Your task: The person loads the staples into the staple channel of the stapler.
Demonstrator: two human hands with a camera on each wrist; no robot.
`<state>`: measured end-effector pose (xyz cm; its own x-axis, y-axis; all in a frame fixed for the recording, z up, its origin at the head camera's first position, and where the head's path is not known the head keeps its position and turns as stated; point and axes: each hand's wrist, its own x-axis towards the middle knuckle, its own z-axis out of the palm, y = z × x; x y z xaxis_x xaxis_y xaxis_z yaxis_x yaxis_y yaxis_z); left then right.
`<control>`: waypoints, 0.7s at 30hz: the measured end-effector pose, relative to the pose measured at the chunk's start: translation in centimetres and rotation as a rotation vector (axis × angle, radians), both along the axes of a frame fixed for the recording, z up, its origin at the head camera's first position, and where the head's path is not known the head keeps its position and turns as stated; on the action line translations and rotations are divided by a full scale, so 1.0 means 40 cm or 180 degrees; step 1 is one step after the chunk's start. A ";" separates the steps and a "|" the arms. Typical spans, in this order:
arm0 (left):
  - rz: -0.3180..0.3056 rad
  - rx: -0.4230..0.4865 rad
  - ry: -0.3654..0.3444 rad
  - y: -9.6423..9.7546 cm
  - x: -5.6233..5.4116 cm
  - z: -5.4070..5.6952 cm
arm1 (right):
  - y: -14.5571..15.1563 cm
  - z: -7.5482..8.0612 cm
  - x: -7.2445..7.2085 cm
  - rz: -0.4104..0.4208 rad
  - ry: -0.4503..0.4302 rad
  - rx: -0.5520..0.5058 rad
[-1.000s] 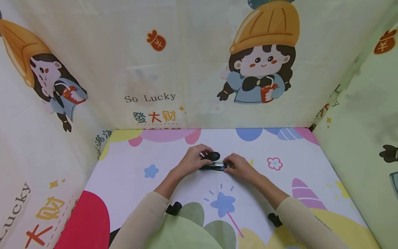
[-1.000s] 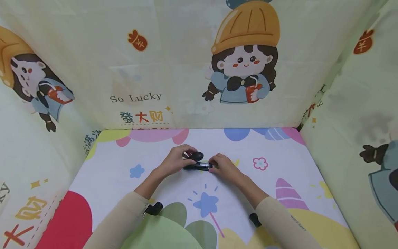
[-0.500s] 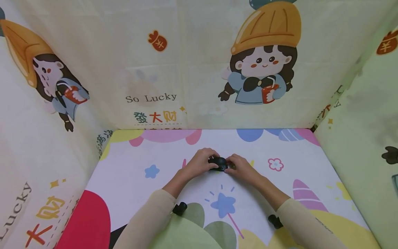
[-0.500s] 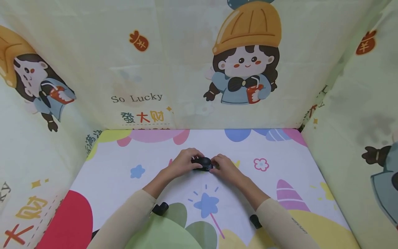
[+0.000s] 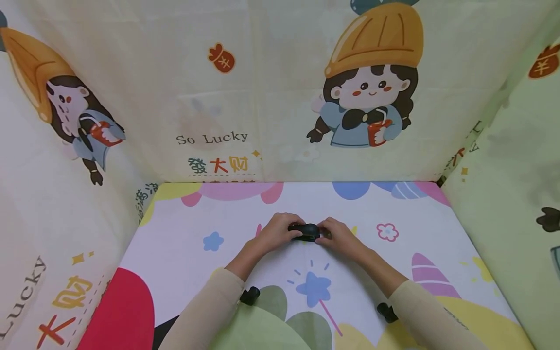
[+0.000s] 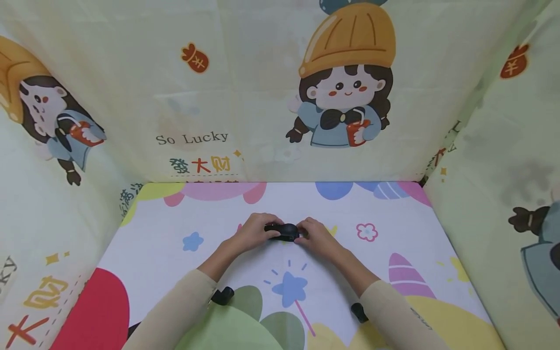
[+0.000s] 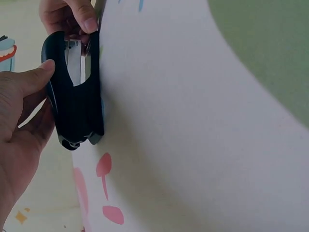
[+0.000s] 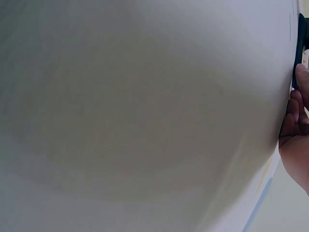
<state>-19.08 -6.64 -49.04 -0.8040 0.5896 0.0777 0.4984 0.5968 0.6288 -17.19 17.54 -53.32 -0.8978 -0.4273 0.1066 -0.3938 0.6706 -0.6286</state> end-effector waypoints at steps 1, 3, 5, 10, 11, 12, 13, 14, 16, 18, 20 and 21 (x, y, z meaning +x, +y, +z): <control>0.0005 0.0025 -0.0016 -0.001 -0.001 -0.002 | 0.001 0.000 0.000 0.0006 -0.0011 0.0001; 0.0014 0.0060 -0.0063 0.000 -0.001 -0.007 | 0.002 0.002 0.002 0.0014 -0.0035 0.0007; 0.0028 0.0079 -0.0108 0.003 -0.001 -0.012 | 0.003 0.004 0.002 0.0012 -0.0043 0.0019; 0.0016 0.0005 -0.0107 0.013 -0.002 -0.018 | 0.003 0.004 0.003 0.0019 -0.0008 0.0035; 0.0011 -0.0035 -0.0085 0.014 -0.002 -0.018 | 0.003 0.003 0.003 0.0023 0.0006 0.0040; 0.0012 -0.0053 -0.0084 0.015 -0.001 -0.017 | 0.002 0.003 0.003 0.0030 0.0013 0.0038; 0.0021 -0.0071 -0.0096 0.016 -0.001 -0.016 | 0.002 0.002 0.003 0.0022 0.0011 0.0034; 0.0026 -0.0096 -0.0097 0.017 -0.001 -0.015 | 0.002 0.001 0.002 0.0021 0.0018 0.0035; 0.0029 -0.0158 -0.0094 0.020 0.000 -0.013 | 0.002 -0.001 0.002 0.0010 0.0023 0.0038; 0.0030 -0.0198 -0.0110 0.023 0.000 -0.010 | 0.002 -0.002 0.001 -0.0003 0.0018 0.0033; 0.0034 -0.0268 -0.0097 0.026 0.001 -0.009 | 0.001 -0.002 0.000 -0.0003 -0.0001 0.0022; 0.0037 -0.0295 -0.0091 0.027 0.001 -0.008 | 0.001 -0.001 0.001 0.0000 -0.0019 0.0011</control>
